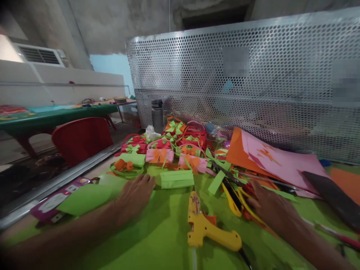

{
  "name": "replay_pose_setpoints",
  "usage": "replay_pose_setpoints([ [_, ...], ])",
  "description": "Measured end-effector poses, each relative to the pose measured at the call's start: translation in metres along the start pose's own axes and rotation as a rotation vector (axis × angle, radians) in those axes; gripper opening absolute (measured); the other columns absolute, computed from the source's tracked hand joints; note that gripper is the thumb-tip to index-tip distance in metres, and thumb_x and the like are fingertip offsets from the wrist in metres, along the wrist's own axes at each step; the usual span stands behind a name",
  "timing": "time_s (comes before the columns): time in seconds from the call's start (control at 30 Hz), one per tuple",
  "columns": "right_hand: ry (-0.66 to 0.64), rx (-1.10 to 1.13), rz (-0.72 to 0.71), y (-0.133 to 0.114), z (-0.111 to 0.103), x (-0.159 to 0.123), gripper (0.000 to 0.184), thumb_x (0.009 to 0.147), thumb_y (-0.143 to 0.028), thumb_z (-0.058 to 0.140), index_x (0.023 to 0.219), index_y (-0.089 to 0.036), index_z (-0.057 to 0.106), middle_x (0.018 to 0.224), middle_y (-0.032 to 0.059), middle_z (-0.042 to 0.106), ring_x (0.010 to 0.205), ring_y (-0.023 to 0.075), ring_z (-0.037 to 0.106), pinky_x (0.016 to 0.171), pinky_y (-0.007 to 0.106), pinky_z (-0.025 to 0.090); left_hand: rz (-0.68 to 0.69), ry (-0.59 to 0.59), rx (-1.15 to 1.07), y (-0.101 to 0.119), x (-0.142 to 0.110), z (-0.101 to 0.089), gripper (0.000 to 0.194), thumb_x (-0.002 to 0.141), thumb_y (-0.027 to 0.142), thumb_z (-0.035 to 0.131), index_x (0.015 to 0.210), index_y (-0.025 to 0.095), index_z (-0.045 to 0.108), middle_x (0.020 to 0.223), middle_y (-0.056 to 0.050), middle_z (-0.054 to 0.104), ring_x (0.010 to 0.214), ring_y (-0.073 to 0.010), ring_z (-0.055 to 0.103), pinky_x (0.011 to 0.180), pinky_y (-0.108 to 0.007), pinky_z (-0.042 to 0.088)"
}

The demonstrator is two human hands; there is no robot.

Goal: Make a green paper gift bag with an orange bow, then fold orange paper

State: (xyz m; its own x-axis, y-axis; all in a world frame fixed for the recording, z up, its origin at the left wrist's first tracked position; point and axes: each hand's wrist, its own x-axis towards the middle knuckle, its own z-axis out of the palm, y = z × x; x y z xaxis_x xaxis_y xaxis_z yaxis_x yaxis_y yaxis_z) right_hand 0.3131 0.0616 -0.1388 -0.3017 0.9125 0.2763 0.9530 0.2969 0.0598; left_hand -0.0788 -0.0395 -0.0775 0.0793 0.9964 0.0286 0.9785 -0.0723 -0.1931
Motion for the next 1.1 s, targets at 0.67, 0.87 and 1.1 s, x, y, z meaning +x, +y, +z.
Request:
replay_pose_setpoints([
  [0.67,0.051,-0.128,-0.02,-0.002,-0.011,-0.004,0.043,0.086,-0.035,0.037,0.122,-0.013,0.043,0.101,0.0181,0.066,0.077,0.0319,0.067,0.054,0.038,0.049,-0.027,0.011,0.035,-0.011,0.021,0.003,0.028,0.086,0.007,0.042,0.104,0.009,0.063,0.086,-0.016,0.067,0.082,-0.0287,0.063,0.064,-0.039,0.051],
  [0.87,-0.058,-0.199,0.031,-0.012,-0.023,-0.004,0.042,0.085,-0.039,0.042,0.12,-0.016,0.048,0.089,0.0105,0.071,0.065,0.0304,0.067,0.053,0.04,0.049,-0.097,0.064,0.062,-0.014,0.021,-0.006,0.027,0.09,0.014,0.041,0.102,0.01,0.064,0.097,-0.016,0.063,0.09,-0.0298,0.059,0.065,-0.038,0.051],
  [1.1,-0.11,-0.228,0.054,-0.018,-0.027,-0.005,0.028,0.086,-0.036,0.042,0.104,-0.02,0.055,0.092,0.0087,0.071,0.074,0.03,0.068,0.059,0.041,0.049,-0.258,0.145,0.101,-0.037,0.028,-0.016,0.037,0.092,0.026,0.036,0.099,0.007,0.066,0.123,-0.027,0.046,0.09,-0.0356,0.058,0.06,-0.04,0.049],
])
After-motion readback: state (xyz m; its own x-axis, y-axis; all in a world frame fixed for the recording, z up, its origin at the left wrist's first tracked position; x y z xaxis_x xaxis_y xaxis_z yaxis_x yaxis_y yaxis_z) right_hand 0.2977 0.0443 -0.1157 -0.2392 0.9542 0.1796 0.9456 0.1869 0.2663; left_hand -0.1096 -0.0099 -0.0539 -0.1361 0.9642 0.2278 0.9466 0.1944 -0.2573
